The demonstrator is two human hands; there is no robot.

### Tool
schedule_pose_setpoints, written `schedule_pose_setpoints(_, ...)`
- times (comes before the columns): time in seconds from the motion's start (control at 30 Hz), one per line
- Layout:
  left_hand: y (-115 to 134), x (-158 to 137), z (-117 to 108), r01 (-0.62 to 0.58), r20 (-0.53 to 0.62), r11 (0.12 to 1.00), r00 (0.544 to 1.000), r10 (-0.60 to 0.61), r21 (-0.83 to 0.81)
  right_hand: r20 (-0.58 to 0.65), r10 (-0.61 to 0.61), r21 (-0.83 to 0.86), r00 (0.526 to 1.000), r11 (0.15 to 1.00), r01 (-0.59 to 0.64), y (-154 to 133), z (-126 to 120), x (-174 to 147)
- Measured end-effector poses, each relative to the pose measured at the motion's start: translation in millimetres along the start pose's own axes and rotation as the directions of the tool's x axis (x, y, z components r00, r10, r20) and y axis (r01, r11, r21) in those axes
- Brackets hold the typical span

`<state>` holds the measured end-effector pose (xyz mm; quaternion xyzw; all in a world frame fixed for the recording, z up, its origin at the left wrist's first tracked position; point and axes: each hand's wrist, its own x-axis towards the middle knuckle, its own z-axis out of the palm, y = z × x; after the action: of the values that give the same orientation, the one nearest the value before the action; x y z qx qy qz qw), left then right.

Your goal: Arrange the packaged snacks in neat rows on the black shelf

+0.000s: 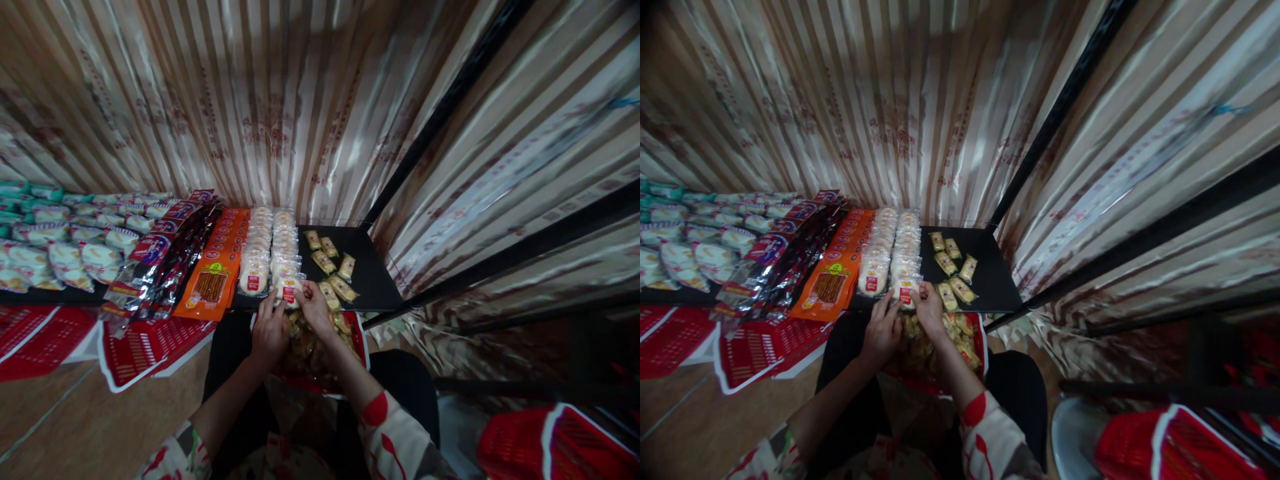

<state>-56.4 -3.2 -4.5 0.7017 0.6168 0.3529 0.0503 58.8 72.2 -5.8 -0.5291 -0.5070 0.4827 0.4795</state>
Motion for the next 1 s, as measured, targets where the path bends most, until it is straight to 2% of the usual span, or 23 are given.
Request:
schedule_pose_setpoints(0.23, -9.8, 6.7, 10.9, -0.007, 0.025, 0.999, 1.000, 0.006, 0.038, -0.071, -0.030, -0.209, 0.997, 0.978, 0.014, 12.0, 5.8, 11.5)
schedule_pose_setpoints(0.43, -12.3, 6.4, 17.4, -0.003, 0.040, 0.999, 0.999, 0.001, 0.052, -0.132, -0.158, -0.335, 0.979, 0.936, 0.106, 9.3, 2.5, 5.6)
schedule_pose_setpoints(0.63, -13.9, 5.4, 28.6, -0.034, 0.011, 0.996, 0.999, 0.033, 0.087, -0.032, -0.156, -0.454, 0.987, 0.882, 0.125, 13.7, -1.1, 4.9)
schedule_pose_setpoints(1.0, -13.0, 1.2, 34.2, -0.054, -0.001, 0.991, 0.998, 0.055, 0.124, -0.055, -0.170, -0.504, 0.984, 0.855, 0.120, 13.9, 0.8, 4.4)
